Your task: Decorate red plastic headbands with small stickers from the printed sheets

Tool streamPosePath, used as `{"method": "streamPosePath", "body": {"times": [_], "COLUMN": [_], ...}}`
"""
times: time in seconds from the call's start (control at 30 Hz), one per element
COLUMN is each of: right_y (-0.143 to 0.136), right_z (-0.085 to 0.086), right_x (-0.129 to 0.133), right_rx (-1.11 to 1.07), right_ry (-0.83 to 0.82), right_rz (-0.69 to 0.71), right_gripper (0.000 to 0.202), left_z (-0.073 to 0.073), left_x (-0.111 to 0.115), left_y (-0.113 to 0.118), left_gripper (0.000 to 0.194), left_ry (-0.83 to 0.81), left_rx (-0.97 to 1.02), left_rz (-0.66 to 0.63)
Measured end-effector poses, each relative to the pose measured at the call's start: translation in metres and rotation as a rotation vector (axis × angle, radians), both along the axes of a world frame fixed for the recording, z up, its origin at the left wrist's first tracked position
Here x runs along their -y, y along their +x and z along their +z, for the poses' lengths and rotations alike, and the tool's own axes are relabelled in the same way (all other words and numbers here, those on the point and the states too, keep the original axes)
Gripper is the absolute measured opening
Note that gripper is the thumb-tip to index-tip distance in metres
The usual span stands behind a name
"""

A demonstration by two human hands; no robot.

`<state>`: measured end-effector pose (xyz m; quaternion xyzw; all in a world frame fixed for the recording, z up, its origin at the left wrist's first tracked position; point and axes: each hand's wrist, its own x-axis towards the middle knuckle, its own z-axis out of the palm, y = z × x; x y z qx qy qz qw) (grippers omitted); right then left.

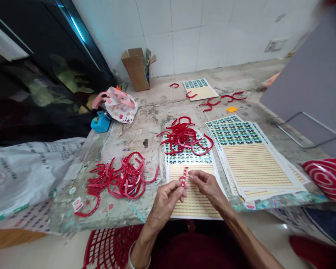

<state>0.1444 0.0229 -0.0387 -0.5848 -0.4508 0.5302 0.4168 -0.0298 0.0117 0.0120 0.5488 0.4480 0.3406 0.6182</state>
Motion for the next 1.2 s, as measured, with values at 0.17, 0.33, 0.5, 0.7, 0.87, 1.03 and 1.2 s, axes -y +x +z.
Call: {"method": "streamPosePath", "body": {"times": [0.17, 0.33, 0.5, 0.7, 0.87, 1.03, 1.2], "right_y": [0.025, 0.030, 0.039, 0.041, 0.027, 0.018, 0.011], "right_z": [0.002, -0.009, 0.004, 0.032, 0.032, 0.030, 0.030], "right_x": [-0.039, -0.072, -0.064, -0.041, -0.031, -0.032, -0.033], "right_rx": [0.800, 1.023, 0.879, -0.340, -0.596, -0.644, -0.552], "right_ry": [0.421, 0.438, 0.483, 0.116, -0.093, -0.120, -0.090], "right_rz": [0.019, 0.026, -0.032, -0.223, -0.199, -0.197, -0.171], "right_gripper": [0.025, 0.017, 0.020, 0.027, 0.031, 0.026, 0.025], "left_z": [-0.016, -0.022, -0.013, -0.009, -0.011, -0.010, -0.007], "left_x": [-0.035, -0.061, -0.058, -0.040, -0.028, -0.026, -0.023], "left_y": [-0.046, -0.081, -0.068, 0.005, 0.043, 0.042, 0.035], "left_gripper": [0.016, 0.014, 0.019, 0.022, 0.022, 0.019, 0.022], "left_ry": [0.522, 0.607, 0.657, 0.305, 0.129, 0.072, 0.122], "left_rx": [-0.588, -1.213, -1.096, -0.267, 0.001, 0.059, -0.012], "left_rz": [0.264, 0.286, 0.381, 0.167, 0.093, 0.134, 0.221]}}
